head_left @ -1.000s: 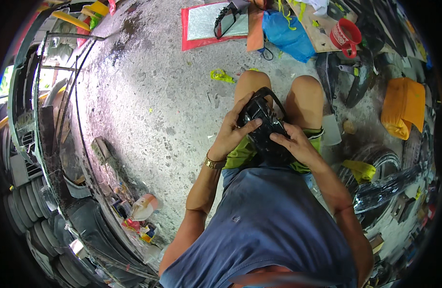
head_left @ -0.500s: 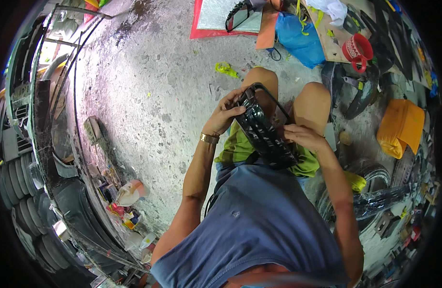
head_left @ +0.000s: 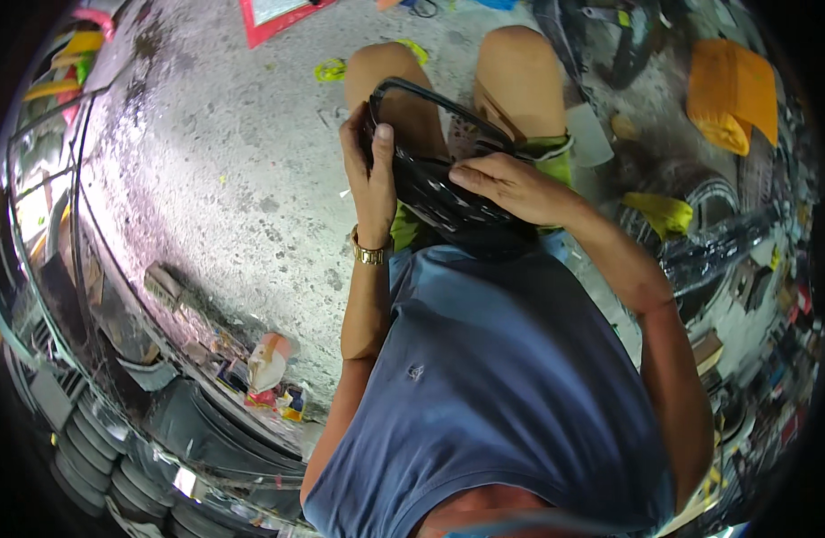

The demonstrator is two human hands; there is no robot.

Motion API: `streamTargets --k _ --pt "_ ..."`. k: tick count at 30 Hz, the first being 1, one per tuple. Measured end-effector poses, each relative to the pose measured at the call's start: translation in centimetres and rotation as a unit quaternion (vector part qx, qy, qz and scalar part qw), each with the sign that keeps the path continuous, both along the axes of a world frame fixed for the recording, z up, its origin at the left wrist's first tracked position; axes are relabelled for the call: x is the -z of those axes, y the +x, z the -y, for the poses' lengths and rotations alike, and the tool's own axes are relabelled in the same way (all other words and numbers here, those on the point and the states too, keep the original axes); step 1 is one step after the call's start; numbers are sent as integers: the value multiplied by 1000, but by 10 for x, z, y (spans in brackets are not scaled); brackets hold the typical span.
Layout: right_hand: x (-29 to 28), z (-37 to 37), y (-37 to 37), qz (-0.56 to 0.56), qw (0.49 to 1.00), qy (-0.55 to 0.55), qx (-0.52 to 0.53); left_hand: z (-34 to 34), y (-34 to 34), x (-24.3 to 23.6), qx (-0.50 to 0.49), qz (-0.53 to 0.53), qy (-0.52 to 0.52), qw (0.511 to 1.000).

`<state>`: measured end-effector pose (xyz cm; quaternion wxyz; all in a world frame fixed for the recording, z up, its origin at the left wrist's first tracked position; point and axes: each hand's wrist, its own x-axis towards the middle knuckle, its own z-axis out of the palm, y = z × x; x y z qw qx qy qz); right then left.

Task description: Assembling or repairing a side mirror assembly for a vehicle by hand.

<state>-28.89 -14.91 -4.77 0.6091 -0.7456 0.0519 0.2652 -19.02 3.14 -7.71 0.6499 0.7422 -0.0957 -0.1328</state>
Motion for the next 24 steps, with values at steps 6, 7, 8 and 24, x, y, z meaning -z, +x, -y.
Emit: streamTargets --k 6,7,8,24 --pt "-21 11 -32 -160 962 166 147 36 2 13 67 -84 -59 992" --pt "-17 11 -43 -135 961 194 147 40 0 15 80 -104 -72 989" --pt "-15 12 -51 -109 958 222 146 43 -2 16 87 -103 -88 987" --pt "44 15 -73 -124 886 383 230 53 13 -1 84 146 28 985"
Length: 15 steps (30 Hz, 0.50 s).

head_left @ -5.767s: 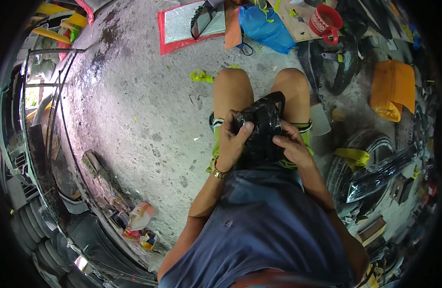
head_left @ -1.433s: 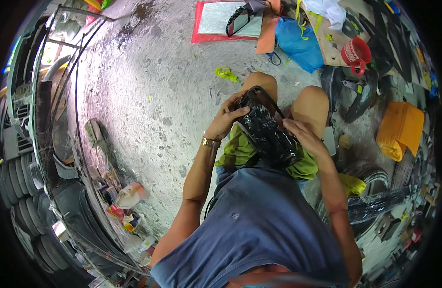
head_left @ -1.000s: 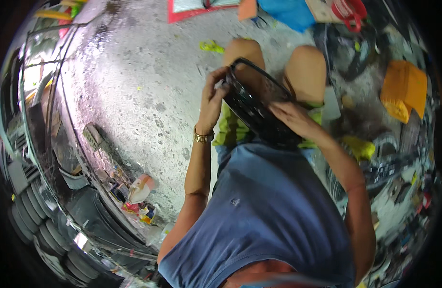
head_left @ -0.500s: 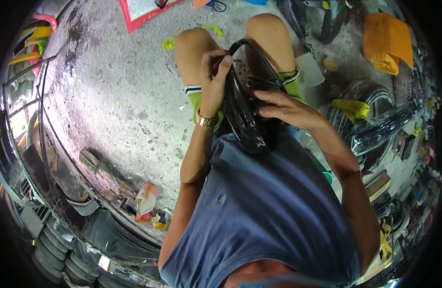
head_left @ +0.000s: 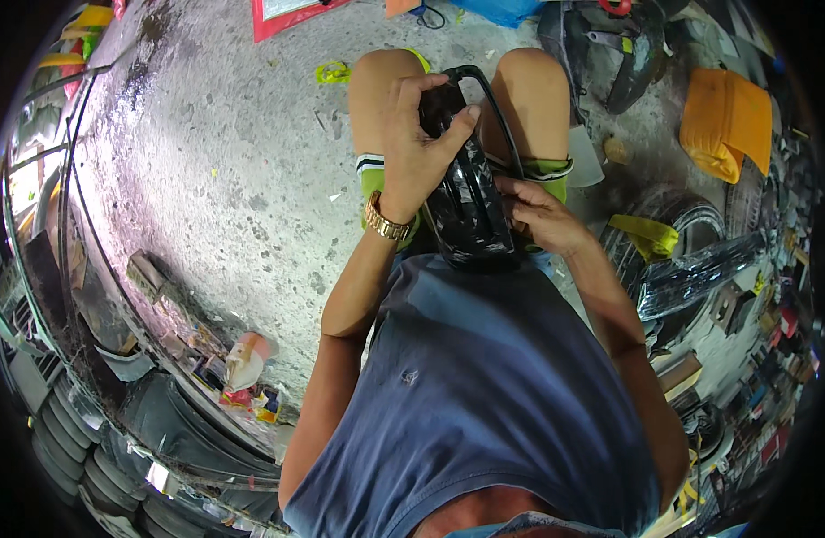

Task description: Assembling or repairing a side mirror assembly for a vehicle by hand.

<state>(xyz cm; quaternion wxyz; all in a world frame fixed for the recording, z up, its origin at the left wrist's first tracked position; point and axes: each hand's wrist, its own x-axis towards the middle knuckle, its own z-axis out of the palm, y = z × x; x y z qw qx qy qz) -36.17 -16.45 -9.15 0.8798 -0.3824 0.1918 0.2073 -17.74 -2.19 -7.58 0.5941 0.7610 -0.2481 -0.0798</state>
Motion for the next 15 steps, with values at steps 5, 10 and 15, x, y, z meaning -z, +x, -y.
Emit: streamTargets --k 5,10,15 --pt "-37 -14 23 81 977 -179 -84 -17 1 -4 16 -92 -93 991" --pt "-69 -34 47 152 904 -360 -175 -54 -3 -13 13 -173 -130 976" --pt "-70 -38 63 143 895 -343 -246 -70 -6 -5 -17 -220 -184 958"
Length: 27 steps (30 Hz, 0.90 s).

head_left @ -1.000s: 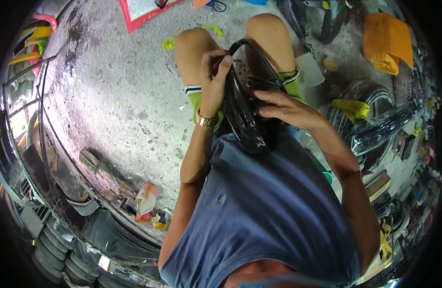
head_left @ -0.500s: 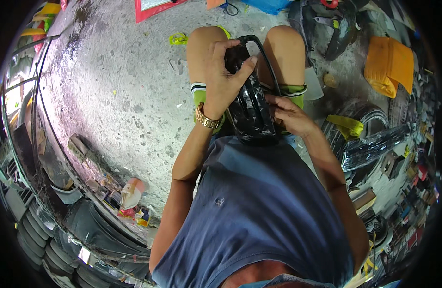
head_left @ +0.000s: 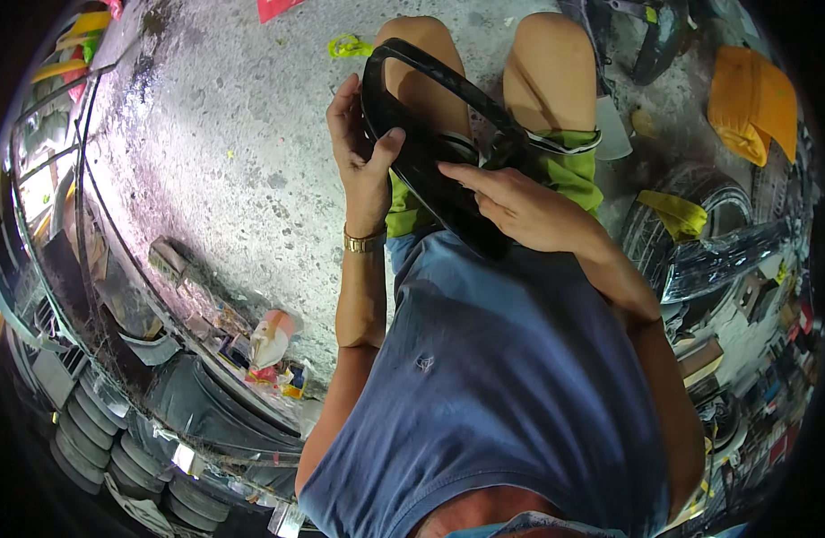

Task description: Assembling or repairing a side mirror assembly for a vehicle by hand.

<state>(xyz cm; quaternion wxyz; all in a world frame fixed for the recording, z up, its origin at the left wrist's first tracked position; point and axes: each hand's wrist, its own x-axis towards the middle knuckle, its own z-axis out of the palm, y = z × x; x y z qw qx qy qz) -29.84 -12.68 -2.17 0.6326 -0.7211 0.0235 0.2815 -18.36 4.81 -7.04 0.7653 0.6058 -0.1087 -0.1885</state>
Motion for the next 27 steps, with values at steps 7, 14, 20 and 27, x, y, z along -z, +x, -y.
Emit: streamTargets --k 7,14,20,27 --pt "36 4 -9 -75 994 63 50 5 -3 13 18 73 15 997" --pt "49 -13 -21 90 991 -83 50 1 -10 26 56 108 29 992" --pt "41 -33 -17 141 975 -164 57 -14 -22 37 29 64 52 996" --pt "23 -34 -5 132 957 -257 2 -20 -20 51 -28 -7 16 999"
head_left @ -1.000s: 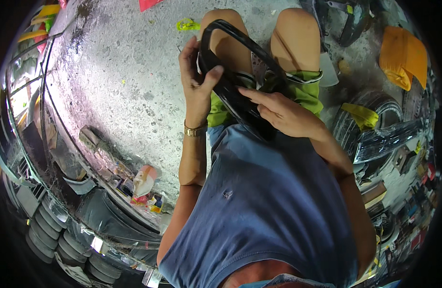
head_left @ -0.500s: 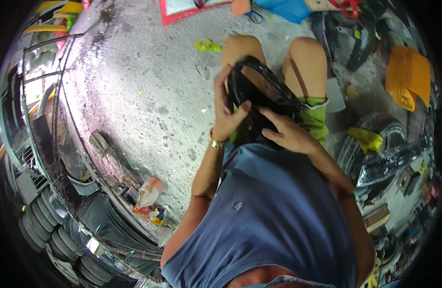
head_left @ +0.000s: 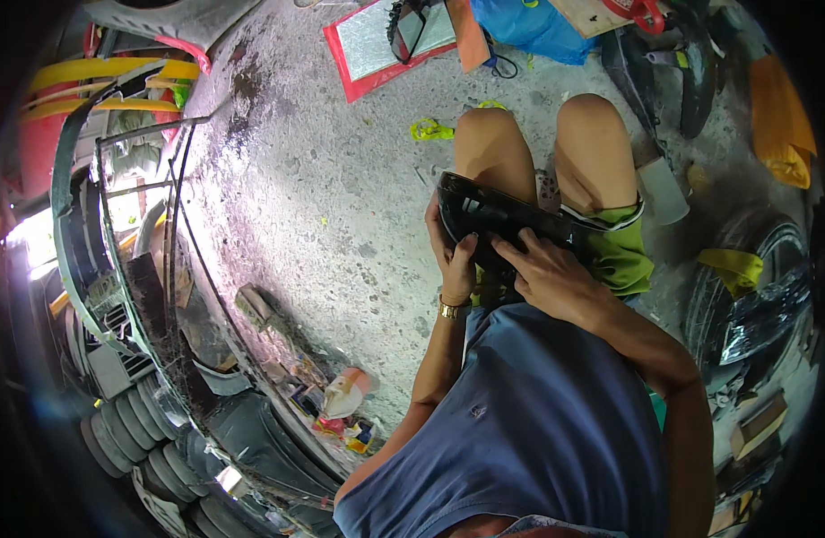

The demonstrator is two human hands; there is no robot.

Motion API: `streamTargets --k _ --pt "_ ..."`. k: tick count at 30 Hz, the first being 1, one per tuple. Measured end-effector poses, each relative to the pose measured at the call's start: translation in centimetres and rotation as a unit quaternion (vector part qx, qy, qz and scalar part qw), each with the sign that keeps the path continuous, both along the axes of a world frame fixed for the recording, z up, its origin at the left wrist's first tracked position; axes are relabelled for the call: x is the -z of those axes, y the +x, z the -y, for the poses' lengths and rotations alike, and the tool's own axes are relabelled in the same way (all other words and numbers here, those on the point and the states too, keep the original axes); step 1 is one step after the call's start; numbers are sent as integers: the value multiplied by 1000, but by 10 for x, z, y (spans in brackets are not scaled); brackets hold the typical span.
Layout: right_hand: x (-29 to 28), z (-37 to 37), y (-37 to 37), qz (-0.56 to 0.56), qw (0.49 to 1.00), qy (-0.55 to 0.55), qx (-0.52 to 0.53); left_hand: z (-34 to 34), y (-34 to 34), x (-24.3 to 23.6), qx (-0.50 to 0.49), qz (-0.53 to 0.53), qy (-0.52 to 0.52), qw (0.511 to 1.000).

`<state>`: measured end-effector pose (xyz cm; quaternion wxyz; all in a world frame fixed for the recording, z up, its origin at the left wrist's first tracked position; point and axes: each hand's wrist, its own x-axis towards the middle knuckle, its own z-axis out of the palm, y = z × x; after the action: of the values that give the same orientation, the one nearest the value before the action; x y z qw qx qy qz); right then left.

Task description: Assembling or repairing a side mirror assembly for a vehicle by hand.

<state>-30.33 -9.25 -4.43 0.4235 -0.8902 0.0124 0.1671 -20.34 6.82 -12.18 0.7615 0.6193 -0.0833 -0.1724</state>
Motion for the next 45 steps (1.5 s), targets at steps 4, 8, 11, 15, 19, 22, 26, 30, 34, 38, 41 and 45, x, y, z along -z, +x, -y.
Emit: streamTargets --k 4,8,11,15,19,22,26,30,34,38,41,45 --pt "-8 -9 3 20 997 -79 -15 -7 5 -5 34 -30 22 999" --pt "-12 -12 3 -6 992 -118 -39 -6 4 -21 63 -33 58 996" --pt "-12 -2 -3 53 990 -126 -41 -6 1 -22 77 -33 63 994" --pt "9 -5 -8 147 988 -38 16 -2 -4 -26 53 -82 27 995" --pt "10 -21 -7 111 994 19 12 3 -7 -36 -60 4 150 987" --pt "-22 -18 -12 154 987 25 -48 -15 -2 -24 -24 -8 175 984" --pt "-59 56 11 177 967 131 131 -21 -2 -18 -52 60 186 979" --pt "-2 89 55 -51 989 136 28 0 17 -24 -64 61 164 982" --pt "18 87 64 -10 994 110 -22 18 31 -19 -31 48 96 994" --pt "-14 71 54 -4 998 54 -15 18 19 8 -28 -35 36 998" --pt "-15 66 49 32 999 23 0 30 8 4 -60 -87 5 994" --pt "-5 64 41 88 995 39 26 41 5 0 -104 -86 11 991"
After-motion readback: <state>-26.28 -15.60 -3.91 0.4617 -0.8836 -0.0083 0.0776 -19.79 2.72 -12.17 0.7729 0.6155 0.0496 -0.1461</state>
